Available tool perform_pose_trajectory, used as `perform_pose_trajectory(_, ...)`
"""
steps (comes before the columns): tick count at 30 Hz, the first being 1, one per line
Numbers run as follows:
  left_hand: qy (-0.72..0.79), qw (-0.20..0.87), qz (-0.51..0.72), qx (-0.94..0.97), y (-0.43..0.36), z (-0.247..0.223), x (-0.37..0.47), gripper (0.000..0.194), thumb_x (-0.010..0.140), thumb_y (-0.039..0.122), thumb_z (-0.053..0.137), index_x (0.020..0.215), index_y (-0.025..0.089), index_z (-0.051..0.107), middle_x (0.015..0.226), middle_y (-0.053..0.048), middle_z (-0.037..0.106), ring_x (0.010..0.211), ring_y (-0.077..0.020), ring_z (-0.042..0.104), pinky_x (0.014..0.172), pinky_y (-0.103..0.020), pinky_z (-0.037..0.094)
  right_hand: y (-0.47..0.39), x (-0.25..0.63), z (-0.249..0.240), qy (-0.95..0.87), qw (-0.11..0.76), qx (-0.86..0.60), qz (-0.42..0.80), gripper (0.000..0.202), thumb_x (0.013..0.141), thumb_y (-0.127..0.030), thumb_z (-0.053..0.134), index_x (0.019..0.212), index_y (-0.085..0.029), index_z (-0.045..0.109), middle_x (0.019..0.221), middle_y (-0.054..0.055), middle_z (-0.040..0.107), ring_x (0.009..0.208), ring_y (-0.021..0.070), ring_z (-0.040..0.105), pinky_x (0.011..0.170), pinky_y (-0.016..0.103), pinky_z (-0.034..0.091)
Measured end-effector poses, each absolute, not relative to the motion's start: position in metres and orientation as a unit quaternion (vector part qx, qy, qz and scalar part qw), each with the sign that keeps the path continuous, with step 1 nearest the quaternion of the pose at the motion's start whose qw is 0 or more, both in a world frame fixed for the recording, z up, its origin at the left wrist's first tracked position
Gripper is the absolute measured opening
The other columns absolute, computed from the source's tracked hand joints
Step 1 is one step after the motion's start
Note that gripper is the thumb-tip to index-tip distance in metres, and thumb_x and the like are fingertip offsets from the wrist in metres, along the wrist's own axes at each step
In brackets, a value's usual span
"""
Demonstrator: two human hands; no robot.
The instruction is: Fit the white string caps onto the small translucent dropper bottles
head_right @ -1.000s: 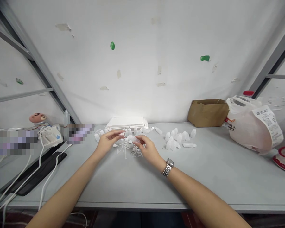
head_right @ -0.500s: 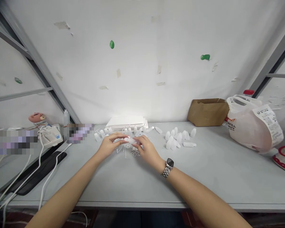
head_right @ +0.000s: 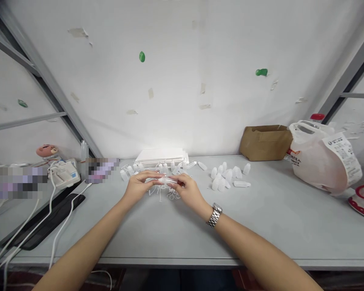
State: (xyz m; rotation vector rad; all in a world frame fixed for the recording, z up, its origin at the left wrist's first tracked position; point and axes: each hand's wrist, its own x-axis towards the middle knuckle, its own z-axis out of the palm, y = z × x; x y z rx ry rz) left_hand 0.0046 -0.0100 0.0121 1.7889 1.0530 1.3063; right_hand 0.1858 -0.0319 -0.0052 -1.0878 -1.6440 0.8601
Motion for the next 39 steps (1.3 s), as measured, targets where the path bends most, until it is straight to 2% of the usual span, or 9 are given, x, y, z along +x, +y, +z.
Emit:
perform_pose_trajectory(3, 0.399, 0.409, 0.502, 0.649, -0.009, 0.015, 0.005, 0.019, 0.056, 0.026, 0.073, 0.075, 0.021, 0.07, 0.086, -0.004, 0.071, 0.095, -0.0235, 0.059, 0.085, -0.036, 0.046, -0.031, 0.184, -0.003, -0.607, 0.477, -0.426, 0.472, 0.03, 0.076, -0.035, 0.058, 0.098, -0.016, 0.063, 0.073, 0.004, 0.063, 0.072, 0.0173, 0.058, 0.067, 0.032, 0.046)
perform_pose_trajectory(7, 0.387, 0.485, 0.495, 0.608, -0.009, 0.015, 0.007, 0.024, 0.058, 0.029, 0.073, 0.08, 0.019, 0.07, 0.09, -0.005, 0.071, 0.089, -0.0225, 0.062, 0.08, -0.035, 0.048, -0.033, 0.183, 0.001, -0.574, 0.504, -0.403, 0.504, 0.031, 0.072, -0.037, 0.062, 0.093, -0.015, 0.063, 0.072, 0.003, 0.063, 0.071, 0.016, 0.058, 0.067, 0.03, 0.045)
perform_pose_trajectory(15, 0.378, 0.524, 0.511, 0.567, -0.006, 0.006, 0.012, 0.019, 0.059, 0.026, 0.072, 0.075, 0.016, 0.07, 0.09, -0.008, 0.071, 0.091, -0.0235, 0.062, 0.085, -0.037, 0.044, -0.035, 0.184, 0.006, -0.57, 0.489, -0.417, 0.512, 0.029, 0.07, -0.04, 0.064, 0.085, -0.016, 0.065, 0.067, 0.001, 0.06, 0.065, 0.0138, 0.055, 0.062, 0.027, 0.041)
perform_pose_trajectory(20, 0.359, 0.522, 0.517, 0.576, -0.005, 0.002, 0.013, 0.013, 0.062, 0.022, 0.069, 0.073, 0.016, 0.069, 0.09, -0.007, 0.071, 0.09, -0.0218, 0.062, 0.084, -0.034, 0.044, -0.031, 0.187, 0.004, -0.521, 0.426, -0.339, 0.657, 0.034, 0.072, -0.046, 0.061, 0.063, -0.013, 0.06, 0.056, -0.001, 0.053, 0.05, 0.0075, 0.045, 0.054, 0.025, 0.036)
perform_pose_trajectory(23, 0.366, 0.532, 0.521, 0.559, -0.004, 0.0, 0.015, 0.013, 0.062, 0.023, 0.07, 0.071, 0.016, 0.069, 0.088, -0.006, 0.071, 0.088, -0.0215, 0.062, 0.084, -0.035, 0.044, -0.03, 0.186, 0.003, -0.486, 0.405, -0.319, 0.706, 0.036, 0.072, -0.048, 0.06, 0.064, -0.013, 0.058, 0.058, 0.0, 0.055, 0.049, 0.0072, 0.044, 0.055, 0.025, 0.037)
perform_pose_trajectory(28, 0.388, 0.536, 0.528, 0.532, -0.006, -0.002, 0.017, 0.018, 0.062, 0.028, 0.071, 0.074, 0.015, 0.068, 0.087, -0.007, 0.071, 0.088, -0.0211, 0.062, 0.086, -0.035, 0.042, -0.03, 0.181, -0.001, -0.535, 0.46, -0.42, 0.571, 0.036, 0.068, -0.046, 0.064, 0.087, -0.016, 0.057, 0.068, 0.002, 0.062, 0.057, 0.0121, 0.054, 0.058, 0.027, 0.04)
perform_pose_trajectory(32, 0.387, 0.552, 0.522, 0.524, -0.008, -0.002, 0.018, 0.02, 0.063, 0.028, 0.07, 0.076, 0.014, 0.067, 0.09, -0.008, 0.07, 0.089, -0.0213, 0.062, 0.086, -0.036, 0.042, -0.032, 0.18, 0.0, -0.565, 0.473, -0.449, 0.506, 0.033, 0.065, -0.043, 0.068, 0.078, -0.016, 0.055, 0.064, 0.001, 0.06, 0.057, 0.0128, 0.054, 0.056, 0.027, 0.039)
perform_pose_trajectory(36, 0.374, 0.533, 0.514, 0.558, -0.009, 0.001, 0.017, 0.015, 0.063, 0.025, 0.069, 0.074, 0.015, 0.068, 0.087, -0.007, 0.071, 0.088, -0.021, 0.062, 0.084, -0.034, 0.043, -0.033, 0.184, 0.003, -0.52, 0.428, -0.374, 0.638, 0.029, 0.068, -0.041, 0.066, 0.066, -0.014, 0.054, 0.058, -0.001, 0.054, 0.049, 0.0078, 0.045, 0.052, 0.024, 0.034)
perform_pose_trajectory(39, 0.358, 0.517, 0.494, 0.601, -0.01, 0.005, 0.015, 0.013, 0.064, 0.024, 0.067, 0.075, 0.016, 0.069, 0.087, -0.006, 0.071, 0.088, -0.021, 0.062, 0.082, -0.033, 0.045, -0.034, 0.186, 0.004, -0.427, 0.386, -0.286, 0.766, 0.023, 0.068, -0.033, 0.067, 0.068, -0.014, 0.054, 0.059, -0.001, 0.053, 0.046, 0.0046, 0.036, 0.05, 0.023, 0.031)
